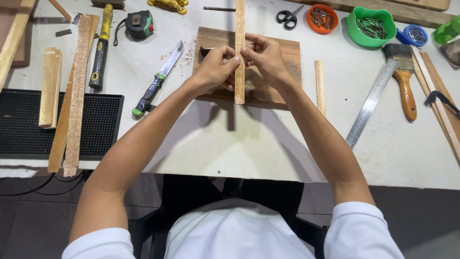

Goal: The person measures thin wood strips against a steel ruler, marks them with a pencil, and cuts a strip with a small knife. They then position the strips on a wooden board and hammer nails through them to attach the strips, forming a frame on the board.

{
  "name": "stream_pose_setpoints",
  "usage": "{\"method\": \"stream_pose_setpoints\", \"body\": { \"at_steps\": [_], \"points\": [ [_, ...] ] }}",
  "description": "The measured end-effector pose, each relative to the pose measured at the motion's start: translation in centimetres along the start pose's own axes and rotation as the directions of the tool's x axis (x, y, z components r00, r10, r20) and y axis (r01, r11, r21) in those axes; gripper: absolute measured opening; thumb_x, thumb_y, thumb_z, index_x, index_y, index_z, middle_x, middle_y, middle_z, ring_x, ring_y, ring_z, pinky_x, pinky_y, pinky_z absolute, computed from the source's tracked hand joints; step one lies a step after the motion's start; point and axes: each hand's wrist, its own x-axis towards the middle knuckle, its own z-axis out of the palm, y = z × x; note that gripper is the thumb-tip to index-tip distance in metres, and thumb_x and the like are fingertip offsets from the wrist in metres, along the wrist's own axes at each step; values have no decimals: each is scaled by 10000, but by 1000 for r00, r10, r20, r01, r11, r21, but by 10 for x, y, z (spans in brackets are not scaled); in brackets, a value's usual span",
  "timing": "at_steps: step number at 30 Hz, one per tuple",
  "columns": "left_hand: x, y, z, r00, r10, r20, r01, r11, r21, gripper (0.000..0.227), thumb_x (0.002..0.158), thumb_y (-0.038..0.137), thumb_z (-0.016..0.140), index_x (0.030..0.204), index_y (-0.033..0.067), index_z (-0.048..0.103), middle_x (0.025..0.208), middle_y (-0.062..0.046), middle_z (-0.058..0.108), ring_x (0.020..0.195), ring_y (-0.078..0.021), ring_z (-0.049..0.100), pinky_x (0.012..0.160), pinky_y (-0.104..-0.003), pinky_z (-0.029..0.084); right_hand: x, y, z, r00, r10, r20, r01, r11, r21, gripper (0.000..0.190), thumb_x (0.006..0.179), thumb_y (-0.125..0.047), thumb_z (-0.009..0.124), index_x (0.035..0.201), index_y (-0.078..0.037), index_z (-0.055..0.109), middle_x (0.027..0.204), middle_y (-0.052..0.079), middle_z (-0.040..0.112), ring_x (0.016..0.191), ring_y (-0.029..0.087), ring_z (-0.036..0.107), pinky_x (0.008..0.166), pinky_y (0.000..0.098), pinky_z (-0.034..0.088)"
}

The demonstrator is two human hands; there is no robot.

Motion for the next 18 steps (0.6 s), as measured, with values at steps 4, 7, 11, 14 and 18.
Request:
{"method": "stream_pose_setpoints", "body": {
  "at_steps": [4, 7, 11, 14, 18],
  "points": [
    [5, -7, -18, 981, 152, -121, -84, 894, 440, 260, 1047, 261, 614, 1148, 24, 649, 899, -99, 735, 685, -173, 724, 571, -303, 585, 2, -3, -7, 997, 0, 72, -1, 1000, 8, 432, 973, -26, 688, 1367, 110, 574, 969, 113, 721, 778, 106, 687, 696, 234, 604],
    [11, -5, -31, 838, 543, -54, -232, 445, 865, 267, 1011, 199, 729, 1236, 65, 677, 1008, -113, 711, 853, -209, 687, 650, -301, 560, 1, -14, -15, 994, -7, 111, 19, 994, -106, 376, 979, -21, 681, 1334, 86, 620, 966, 92, 729, 797, 98, 685, 730, 237, 608],
    [-7, 48, -29, 302, 892, 337, -181, -293, 939, 496, 673, 323, 822, 1137, 188, 713, 1200, -92, 646, 1127, -211, 592, 945, -346, 472, -3, -39, -27, 987, -66, 147, 122, 900, -419, 326, 955, -13, 658, 1279, 12, 683, 1018, 75, 759, 863, 84, 718, 800, 237, 621],
    [33, 20, -42, 387, 837, 386, -271, -297, 916, 263, 869, 285, 843, 1069, 190, 702, 1031, 3, 581, 1151, -178, 569, 1139, -419, 339, -10, -67, -36, 983, -29, 181, 124, 834, -538, 303, 959, -25, 651, 1254, -35, 721, 995, 84, 765, 832, 102, 707, 767, 256, 607],
    [74, 14, -49, 550, 763, 339, -416, -102, 903, 191, 933, 309, 873, 1008, 212, 727, 998, 3, 593, 1047, -188, 572, 1071, -434, 393, 1, -63, -67, 988, -76, 137, 151, 691, -707, 220, 983, -89, 702, 1194, -81, 762, 1021, 69, 767, 819, 122, 709, 727, 276, 596]
  ]
}}
